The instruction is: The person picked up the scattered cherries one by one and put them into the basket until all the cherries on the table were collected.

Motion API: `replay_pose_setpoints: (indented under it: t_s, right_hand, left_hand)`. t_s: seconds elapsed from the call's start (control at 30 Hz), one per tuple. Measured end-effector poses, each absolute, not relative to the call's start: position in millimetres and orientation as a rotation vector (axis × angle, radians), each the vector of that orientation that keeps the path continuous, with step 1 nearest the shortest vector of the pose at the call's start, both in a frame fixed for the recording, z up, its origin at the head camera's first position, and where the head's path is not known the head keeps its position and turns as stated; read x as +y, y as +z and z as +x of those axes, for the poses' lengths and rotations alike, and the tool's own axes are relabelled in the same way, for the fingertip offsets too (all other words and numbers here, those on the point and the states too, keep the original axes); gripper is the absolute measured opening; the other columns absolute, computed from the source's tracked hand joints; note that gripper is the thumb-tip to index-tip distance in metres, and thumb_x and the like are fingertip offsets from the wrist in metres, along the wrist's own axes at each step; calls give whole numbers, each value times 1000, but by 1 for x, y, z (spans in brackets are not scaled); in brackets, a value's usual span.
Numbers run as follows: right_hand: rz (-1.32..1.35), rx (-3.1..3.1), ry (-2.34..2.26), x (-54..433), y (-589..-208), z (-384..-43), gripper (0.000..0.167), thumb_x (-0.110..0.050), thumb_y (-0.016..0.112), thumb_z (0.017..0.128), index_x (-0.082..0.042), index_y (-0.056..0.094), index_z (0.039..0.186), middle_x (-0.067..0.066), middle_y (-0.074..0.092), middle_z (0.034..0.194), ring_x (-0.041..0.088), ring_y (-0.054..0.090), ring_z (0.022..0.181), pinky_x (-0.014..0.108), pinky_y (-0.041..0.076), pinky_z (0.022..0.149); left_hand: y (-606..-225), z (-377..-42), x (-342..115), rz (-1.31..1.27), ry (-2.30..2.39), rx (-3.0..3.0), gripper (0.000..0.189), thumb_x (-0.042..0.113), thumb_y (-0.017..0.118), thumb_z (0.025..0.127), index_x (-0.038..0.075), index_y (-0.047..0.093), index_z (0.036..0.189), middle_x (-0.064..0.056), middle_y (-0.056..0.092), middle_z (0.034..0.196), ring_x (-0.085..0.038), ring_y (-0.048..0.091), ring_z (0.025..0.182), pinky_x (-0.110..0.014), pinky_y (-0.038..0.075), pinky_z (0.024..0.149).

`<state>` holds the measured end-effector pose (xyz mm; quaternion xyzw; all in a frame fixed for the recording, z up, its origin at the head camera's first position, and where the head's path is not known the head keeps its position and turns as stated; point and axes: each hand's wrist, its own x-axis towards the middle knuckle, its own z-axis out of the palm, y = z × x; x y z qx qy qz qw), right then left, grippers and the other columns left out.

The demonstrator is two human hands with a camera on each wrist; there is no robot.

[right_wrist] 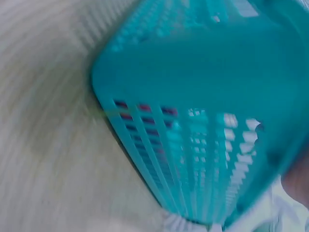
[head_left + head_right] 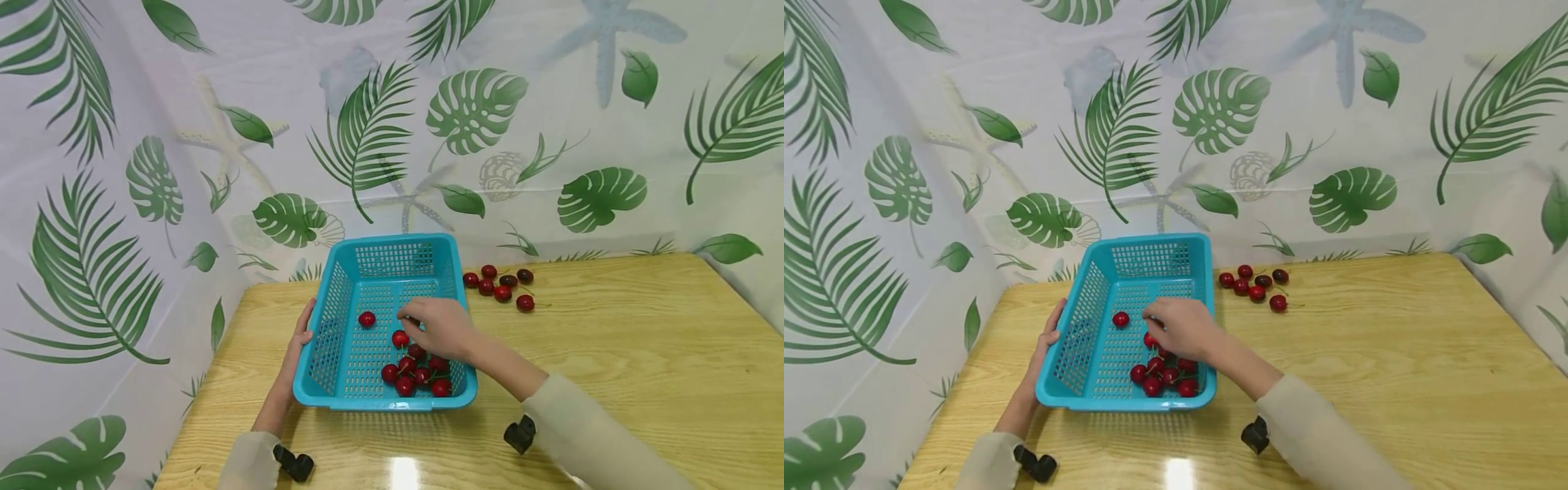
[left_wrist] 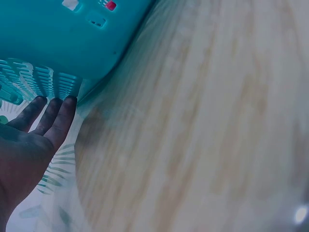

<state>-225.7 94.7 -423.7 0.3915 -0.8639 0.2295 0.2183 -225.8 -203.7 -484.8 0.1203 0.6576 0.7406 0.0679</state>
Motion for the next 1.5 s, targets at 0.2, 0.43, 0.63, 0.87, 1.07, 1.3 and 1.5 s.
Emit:
replay_pose_setpoints:
  t_s: [0.2, 0.43, 0.63, 0.87, 1.07, 1.3, 1.5]
  right_hand:
    - [849, -2349, 846, 135, -413, -233, 14, -5, 64, 90, -6, 75, 100, 5, 74, 94, 11, 59, 67, 28, 49, 61]
    - [643, -2417, 897, 192, -414, -241, 15, -3, 62, 92, -2, 74, 100, 9, 72, 88, 15, 53, 64, 31, 44, 58]
    - [456, -2586, 846, 236, -425, -246, 20, -5, 58, 93, -1, 73, 104, 11, 72, 89, 19, 57, 68, 33, 43, 56]
    - [331, -2720, 807, 275, -433, -247, 26, -11, 51, 94, -1, 71, 108, 11, 72, 90, 24, 62, 73, 33, 43, 55]
    - [265, -2817, 815, 297, -442, -250, 31, -12, 50, 93, 4, 68, 114, 15, 70, 92, 24, 62, 74, 34, 44, 56]
    - [256, -2928, 779, 314, -457, -254, 32, -13, 54, 92, 7, 66, 114, 20, 69, 94, 25, 62, 75, 35, 45, 56]
    - [267, -3014, 748, 318, -464, -256, 29, -11, 57, 92, 8, 67, 111, 22, 68, 94, 33, 64, 82, 45, 51, 66]
  left_hand:
    - [-479, -225, -203, 341, 2227, 1984, 70, 22, 23, 94, 23, 3, 161, -9, 3, 166, -40, 13, 148, -60, 16, 113]
    - [-476, -224, -202, 339, 2236, 1957, 71, 21, 23, 93, 22, 2, 161, -10, 4, 166, -41, 16, 146, -59, 20, 111]
    - [-474, -224, -202, 330, 2235, 1962, 71, 21, 23, 93, 21, 2, 161, -11, 5, 166, -41, 16, 147, -59, 20, 111]
    - [-472, -222, -201, 315, 2236, 1969, 71, 21, 23, 93, 21, 2, 161, -10, 3, 166, -40, 13, 148, -60, 18, 112]
    - [-472, -222, -200, 320, 2229, 1971, 71, 21, 22, 94, 20, 1, 161, -10, 2, 167, -39, 11, 149, -60, 16, 113]
    - [-477, -222, -201, 346, 2236, 1975, 70, 21, 21, 94, 21, 1, 161, -11, 2, 166, -41, 13, 148, -60, 19, 111]
    - [-477, -222, -202, 358, 2235, 1970, 69, 22, 22, 95, 22, 2, 161, -10, 2, 166, -40, 12, 148, -60, 18, 112]
